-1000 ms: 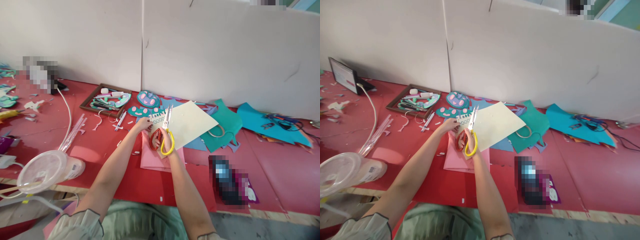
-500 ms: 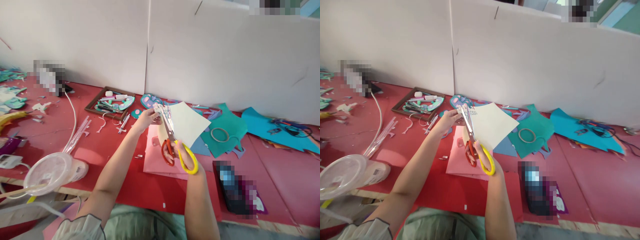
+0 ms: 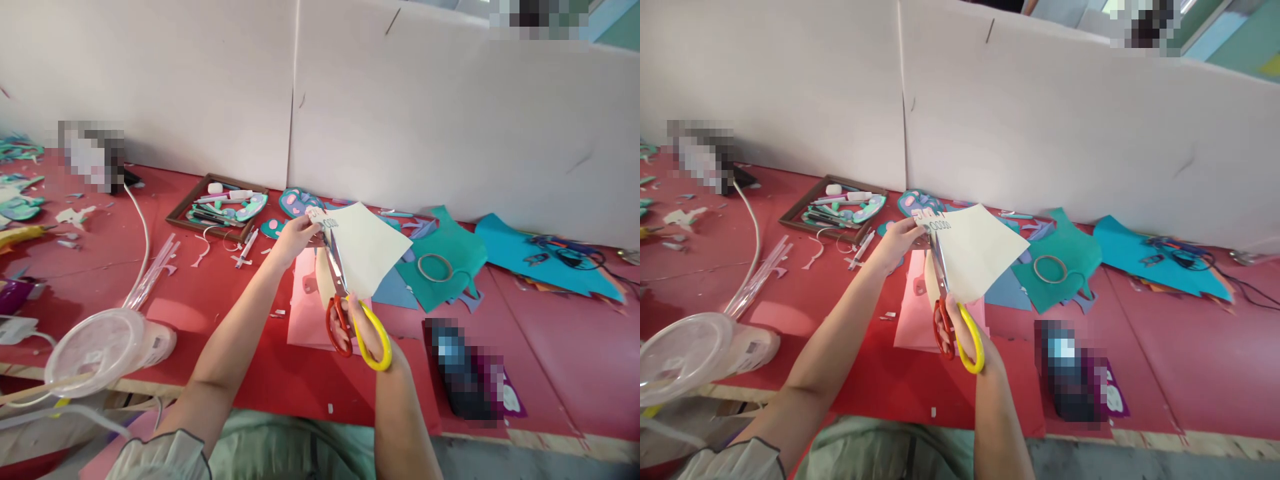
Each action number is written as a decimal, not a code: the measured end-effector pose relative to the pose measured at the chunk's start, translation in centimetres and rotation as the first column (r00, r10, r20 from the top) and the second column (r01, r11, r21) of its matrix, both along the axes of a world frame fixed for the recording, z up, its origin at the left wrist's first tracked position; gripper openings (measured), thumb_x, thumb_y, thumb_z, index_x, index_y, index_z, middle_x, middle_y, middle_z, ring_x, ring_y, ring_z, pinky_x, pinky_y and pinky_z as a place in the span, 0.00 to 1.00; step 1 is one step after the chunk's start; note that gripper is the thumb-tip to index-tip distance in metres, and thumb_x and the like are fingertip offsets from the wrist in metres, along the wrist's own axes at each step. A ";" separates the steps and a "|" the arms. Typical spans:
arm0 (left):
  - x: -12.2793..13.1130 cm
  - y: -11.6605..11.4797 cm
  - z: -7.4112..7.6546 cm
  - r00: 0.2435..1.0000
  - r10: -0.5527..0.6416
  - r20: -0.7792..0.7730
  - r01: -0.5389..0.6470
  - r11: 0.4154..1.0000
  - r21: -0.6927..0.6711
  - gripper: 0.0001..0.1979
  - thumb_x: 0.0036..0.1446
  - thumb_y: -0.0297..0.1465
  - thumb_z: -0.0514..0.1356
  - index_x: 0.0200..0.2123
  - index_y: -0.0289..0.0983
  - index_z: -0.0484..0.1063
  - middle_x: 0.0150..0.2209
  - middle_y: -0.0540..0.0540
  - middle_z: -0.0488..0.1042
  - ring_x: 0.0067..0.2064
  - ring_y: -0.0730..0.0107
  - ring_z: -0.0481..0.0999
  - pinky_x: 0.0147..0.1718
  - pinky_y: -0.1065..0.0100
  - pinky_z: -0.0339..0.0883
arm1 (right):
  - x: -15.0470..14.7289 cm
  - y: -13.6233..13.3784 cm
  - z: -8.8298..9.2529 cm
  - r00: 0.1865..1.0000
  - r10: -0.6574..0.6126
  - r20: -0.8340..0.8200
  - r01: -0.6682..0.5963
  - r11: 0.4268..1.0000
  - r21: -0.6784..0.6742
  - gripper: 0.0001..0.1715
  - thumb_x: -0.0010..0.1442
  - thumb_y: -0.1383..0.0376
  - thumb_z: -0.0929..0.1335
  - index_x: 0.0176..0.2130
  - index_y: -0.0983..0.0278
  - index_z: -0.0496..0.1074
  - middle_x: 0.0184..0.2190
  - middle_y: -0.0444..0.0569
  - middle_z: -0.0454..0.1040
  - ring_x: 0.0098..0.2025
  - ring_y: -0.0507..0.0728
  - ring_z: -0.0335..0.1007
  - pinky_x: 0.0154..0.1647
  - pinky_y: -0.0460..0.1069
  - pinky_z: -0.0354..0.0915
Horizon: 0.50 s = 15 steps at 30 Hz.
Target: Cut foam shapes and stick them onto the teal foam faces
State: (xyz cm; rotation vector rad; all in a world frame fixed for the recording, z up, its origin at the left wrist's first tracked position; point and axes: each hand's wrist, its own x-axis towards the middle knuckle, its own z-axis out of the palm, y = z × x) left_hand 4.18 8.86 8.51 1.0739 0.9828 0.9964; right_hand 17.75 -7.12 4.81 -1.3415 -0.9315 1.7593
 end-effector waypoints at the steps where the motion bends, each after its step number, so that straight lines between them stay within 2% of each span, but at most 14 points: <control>1: -0.1 0.0 0.0 1.000 0.015 -0.005 -0.015 1.000 0.008 0.06 0.54 0.21 0.56 0.27 0.34 0.70 0.23 0.53 0.71 0.25 0.77 0.72 0.32 0.70 0.74 | -0.2 0.2 0.1 1.000 -0.009 0.000 0.009 1.000 0.004 0.38 0.54 0.31 0.56 0.27 0.61 0.62 0.13 0.36 0.56 0.12 0.48 0.52 0.14 0.44 0.52; 5: -0.4 0.2 -0.1 0.999 0.048 -0.015 -0.048 0.998 0.028 0.04 0.53 0.22 0.57 0.29 0.34 0.71 0.24 0.52 0.72 0.26 0.75 0.73 0.34 0.67 0.74 | -0.4 0.5 0.5 1.000 -0.021 0.011 0.021 1.000 0.005 0.37 0.53 0.31 0.57 0.26 0.61 0.61 0.12 0.36 0.54 0.11 0.47 0.50 0.13 0.44 0.51; 12: -0.6 0.2 -0.1 1.000 0.015 0.019 -0.016 1.000 0.016 0.04 0.53 0.23 0.58 0.31 0.35 0.72 0.27 0.51 0.73 0.30 0.73 0.75 0.34 0.66 0.75 | 0.0 0.7 1.7 0.997 0.001 0.077 -0.007 0.997 0.077 0.37 0.54 0.31 0.57 0.26 0.61 0.61 0.12 0.37 0.57 0.12 0.48 0.52 0.14 0.45 0.53; 15: -0.8 0.3 0.0 0.999 0.018 0.035 -0.019 1.000 0.017 0.04 0.53 0.24 0.58 0.33 0.34 0.72 0.29 0.50 0.75 0.30 0.73 0.75 0.35 0.66 0.75 | 0.2 0.9 1.8 0.997 0.026 0.069 -0.030 0.998 0.061 0.37 0.53 0.31 0.57 0.26 0.61 0.61 0.13 0.37 0.56 0.12 0.48 0.51 0.14 0.45 0.52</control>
